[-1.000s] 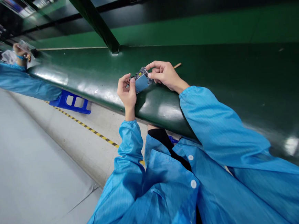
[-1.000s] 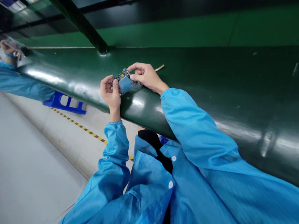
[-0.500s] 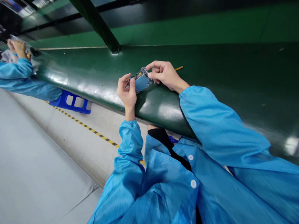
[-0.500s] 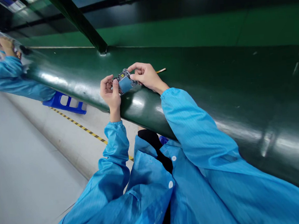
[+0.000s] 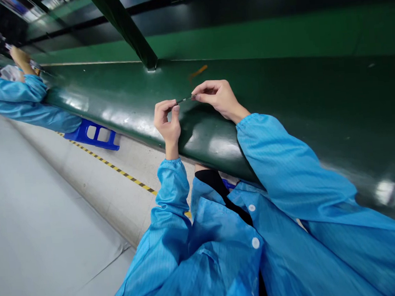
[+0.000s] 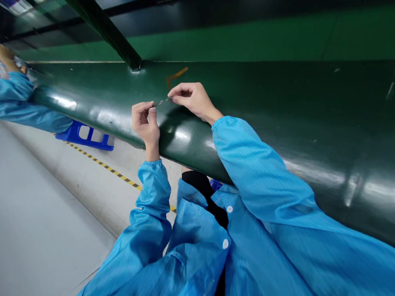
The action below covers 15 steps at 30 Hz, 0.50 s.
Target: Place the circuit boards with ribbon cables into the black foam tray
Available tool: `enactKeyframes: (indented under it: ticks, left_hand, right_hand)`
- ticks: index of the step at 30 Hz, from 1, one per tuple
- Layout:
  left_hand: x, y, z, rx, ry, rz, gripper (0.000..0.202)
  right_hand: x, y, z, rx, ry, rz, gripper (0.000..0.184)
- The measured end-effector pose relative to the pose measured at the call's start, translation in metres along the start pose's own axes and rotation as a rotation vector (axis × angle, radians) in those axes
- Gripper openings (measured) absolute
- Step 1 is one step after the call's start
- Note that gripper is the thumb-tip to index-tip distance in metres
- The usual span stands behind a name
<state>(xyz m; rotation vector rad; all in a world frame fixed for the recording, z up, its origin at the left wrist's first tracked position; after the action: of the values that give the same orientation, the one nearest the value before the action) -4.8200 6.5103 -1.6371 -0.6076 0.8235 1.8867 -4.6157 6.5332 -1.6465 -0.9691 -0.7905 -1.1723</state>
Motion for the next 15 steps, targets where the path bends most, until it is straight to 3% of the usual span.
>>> enactKeyframes:
  ticks: [15]
  left_hand:
    - [0.0047,0.0008,0.0021,0.04,0.017,0.048,0.044]
  right_hand:
    - [-0.0019,-0.0006,0.0008,0.022,-0.025,0.029,0.024]
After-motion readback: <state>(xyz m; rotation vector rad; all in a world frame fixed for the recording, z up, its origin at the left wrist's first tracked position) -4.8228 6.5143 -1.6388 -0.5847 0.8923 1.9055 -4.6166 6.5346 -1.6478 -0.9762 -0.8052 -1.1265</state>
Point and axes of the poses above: each hand's wrist, its own z-axis towards the middle knuckle, its own y-axis out of the back of the hand, x = y × z, the point moved 4 cm from there along z, towards the middle knuckle, and after that the axes turned 5 degrees about y, right-handed, at the moved point
